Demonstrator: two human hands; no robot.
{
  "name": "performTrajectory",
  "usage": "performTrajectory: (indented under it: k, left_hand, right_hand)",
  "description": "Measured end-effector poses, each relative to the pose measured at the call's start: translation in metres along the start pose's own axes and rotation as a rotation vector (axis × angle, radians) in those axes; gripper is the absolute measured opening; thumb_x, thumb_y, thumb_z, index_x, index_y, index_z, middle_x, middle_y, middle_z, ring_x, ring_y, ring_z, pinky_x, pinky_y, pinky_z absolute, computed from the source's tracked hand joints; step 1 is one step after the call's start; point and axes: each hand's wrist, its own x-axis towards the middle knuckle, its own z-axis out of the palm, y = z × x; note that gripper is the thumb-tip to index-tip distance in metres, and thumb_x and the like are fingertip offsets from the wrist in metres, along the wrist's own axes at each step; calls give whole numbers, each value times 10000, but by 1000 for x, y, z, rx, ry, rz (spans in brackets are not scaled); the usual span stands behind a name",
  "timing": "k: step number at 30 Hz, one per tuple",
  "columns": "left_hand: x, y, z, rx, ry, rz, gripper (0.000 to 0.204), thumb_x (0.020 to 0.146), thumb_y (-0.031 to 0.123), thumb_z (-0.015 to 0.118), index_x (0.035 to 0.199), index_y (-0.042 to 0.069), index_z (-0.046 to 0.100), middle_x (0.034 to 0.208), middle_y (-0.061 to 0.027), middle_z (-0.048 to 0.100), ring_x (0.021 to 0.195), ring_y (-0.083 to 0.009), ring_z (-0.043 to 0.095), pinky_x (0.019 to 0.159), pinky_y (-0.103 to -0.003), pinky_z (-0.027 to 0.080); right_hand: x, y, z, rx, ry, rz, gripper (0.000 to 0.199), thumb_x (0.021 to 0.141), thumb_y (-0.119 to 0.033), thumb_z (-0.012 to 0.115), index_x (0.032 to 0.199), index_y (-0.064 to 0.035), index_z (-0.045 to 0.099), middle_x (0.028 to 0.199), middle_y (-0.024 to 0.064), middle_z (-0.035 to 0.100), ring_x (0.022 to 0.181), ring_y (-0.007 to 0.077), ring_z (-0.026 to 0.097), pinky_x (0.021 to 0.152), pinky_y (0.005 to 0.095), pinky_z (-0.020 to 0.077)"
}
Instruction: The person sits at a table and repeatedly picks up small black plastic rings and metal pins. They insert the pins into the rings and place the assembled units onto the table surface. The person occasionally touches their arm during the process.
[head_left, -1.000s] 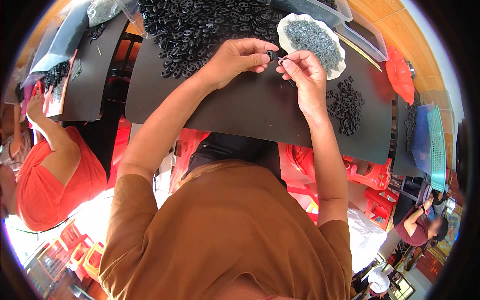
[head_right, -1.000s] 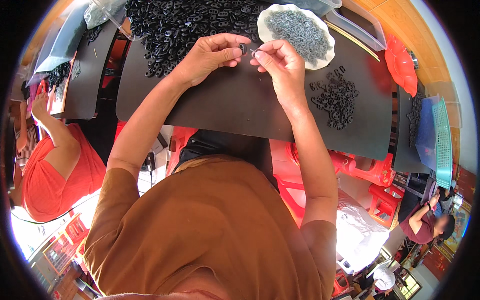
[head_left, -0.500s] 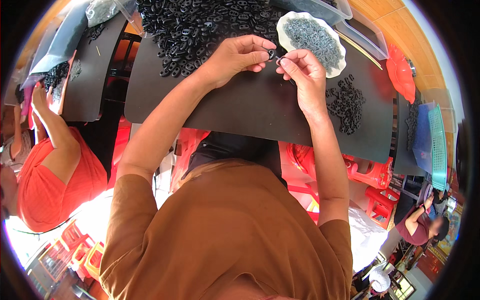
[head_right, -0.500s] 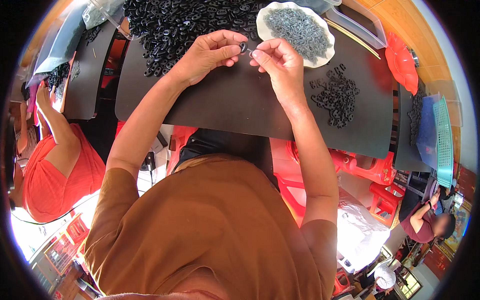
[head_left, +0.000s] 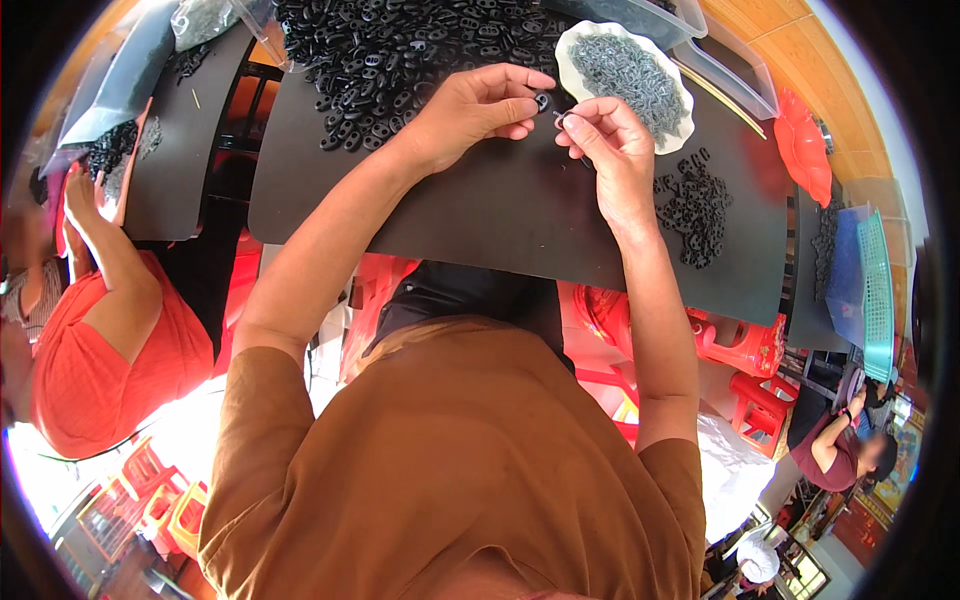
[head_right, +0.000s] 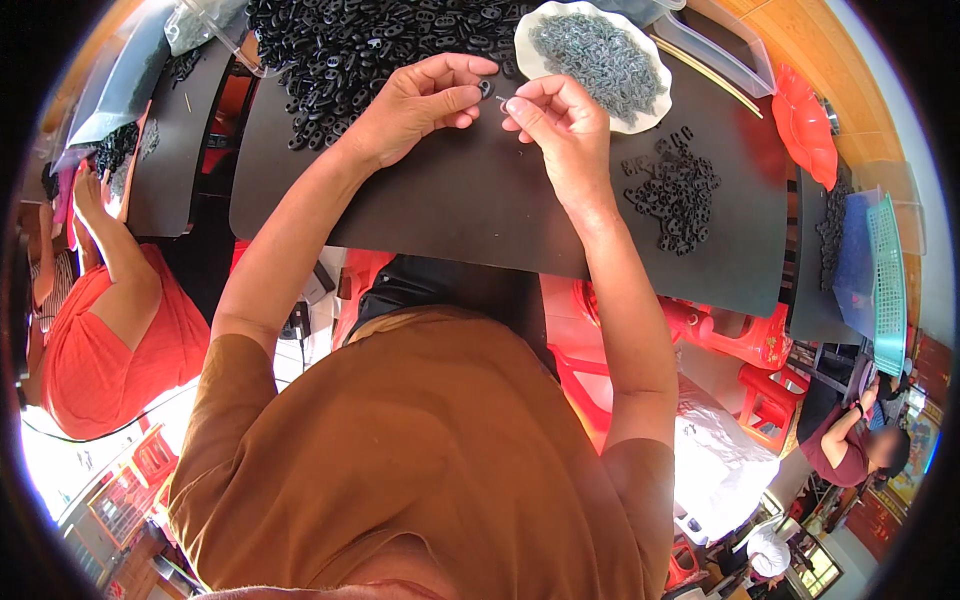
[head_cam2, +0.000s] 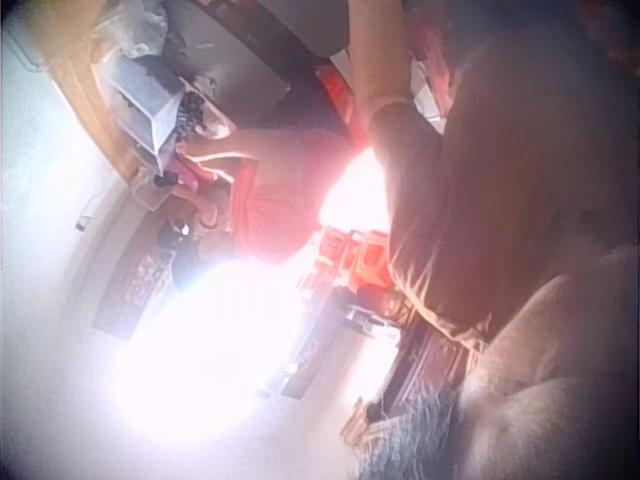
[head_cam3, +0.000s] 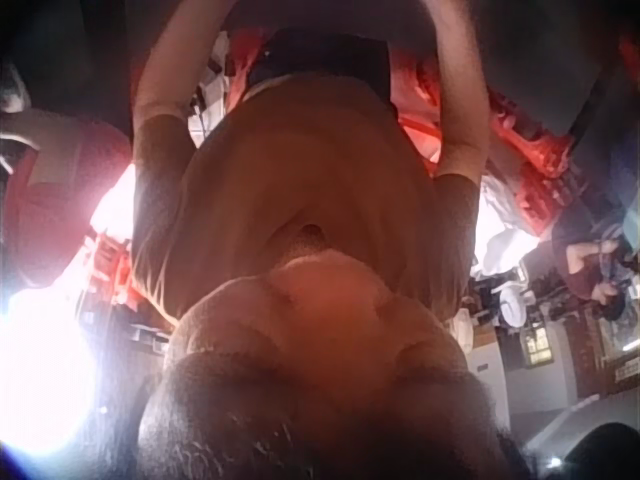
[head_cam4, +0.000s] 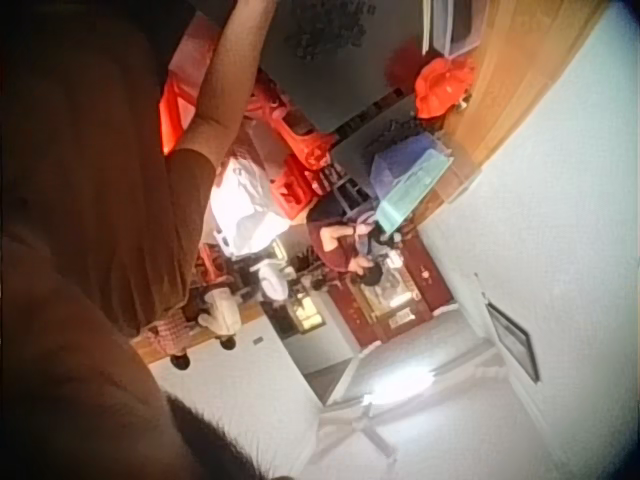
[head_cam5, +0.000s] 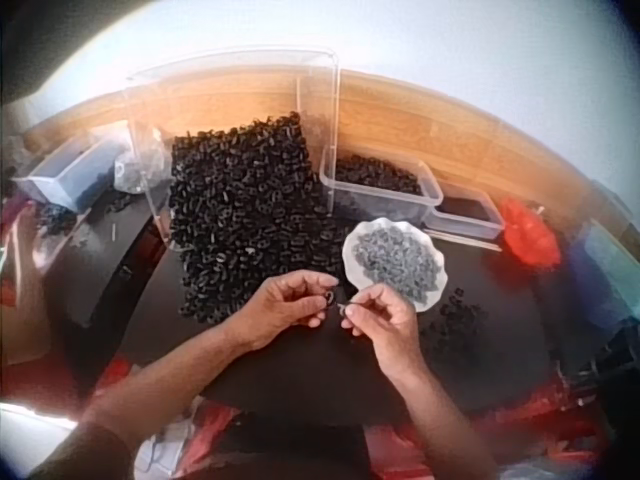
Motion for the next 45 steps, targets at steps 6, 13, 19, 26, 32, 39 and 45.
performTrajectory:
  k: [6, 13, 19, 26, 32, 39, 45]
  left_hand:
    - [2, -3, -2, 269, -19, 60, 246, 936, 100, 587, 1176, 53, 612, 898, 25, 608, 786, -52, 579, 768, -219, 516]
    - [3, -9, -5, 341, 57, 154, 141, 930, 144, 604, 1013, 33, 628, 846, 9, 623, 752, -54, 584, 713, -215, 505]
    - [-2, 7, 4, 324, 2, 112, 187, 940, 207, 620, 1008, 36, 657, 808, 12, 624, 715, -55, 577, 681, -212, 498]
    - [-1, 3, 0, 323, -29, 109, 245, 941, 272, 628, 1001, 39, 672, 791, 17, 626, 706, -52, 578, 661, -206, 490]
    - [-1, 3, 2, 335, -49, 94, 199, 928, 240, 650, 965, 48, 681, 758, 25, 622, 694, -47, 568, 643, -205, 483]
    - [-1, -1, 2, 347, -29, 103, 133, 915, 181, 660, 925, 51, 685, 753, 28, 626, 670, -45, 560, 626, -203, 476]
    - [-1, -2, 4, 458, -12, 103, 102, 891, 144, 677, 910, 44, 683, 759, 23, 635, 674, -47, 573, 609, -206, 474]
  right_hand:
    - [1, 2, -2, 50, 13, 7, 91, 889, -76, 666, 956, -38, 619, 863, 34, 670, 731, 101, 642, 626, 209, 477]
    - [1, 0, 0, 101, 19, 1, 116, 891, -58, 659, 997, -19, 634, 875, 53, 671, 757, 130, 666, 641, 220, 507]
    - [0, 1, 2, 9, -12, -6, 112, 891, -51, 657, 994, -17, 632, 875, 52, 669, 755, 138, 676, 645, 226, 519]
    - [-1, -1, 4, -52, -16, -38, 112, 890, -48, 659, 989, -9, 625, 871, 52, 670, 744, 137, 677, 638, 225, 522]
    - [-2, -2, 6, -98, -25, -44, 120, 895, -46, 651, 1005, -4, 626, 883, 66, 678, 759, 145, 684, 659, 232, 536]
    - [-3, -2, 7, -90, -53, -59, 104, 902, -42, 641, 996, 2, 628, 870, 67, 678, 757, 148, 687, 658, 238, 545]
    - [-3, -1, 5, -192, -67, -33, 75, 903, -31, 634, 969, 2, 621, 856, 63, 674, 717, 135, 680, 627, 229, 534]
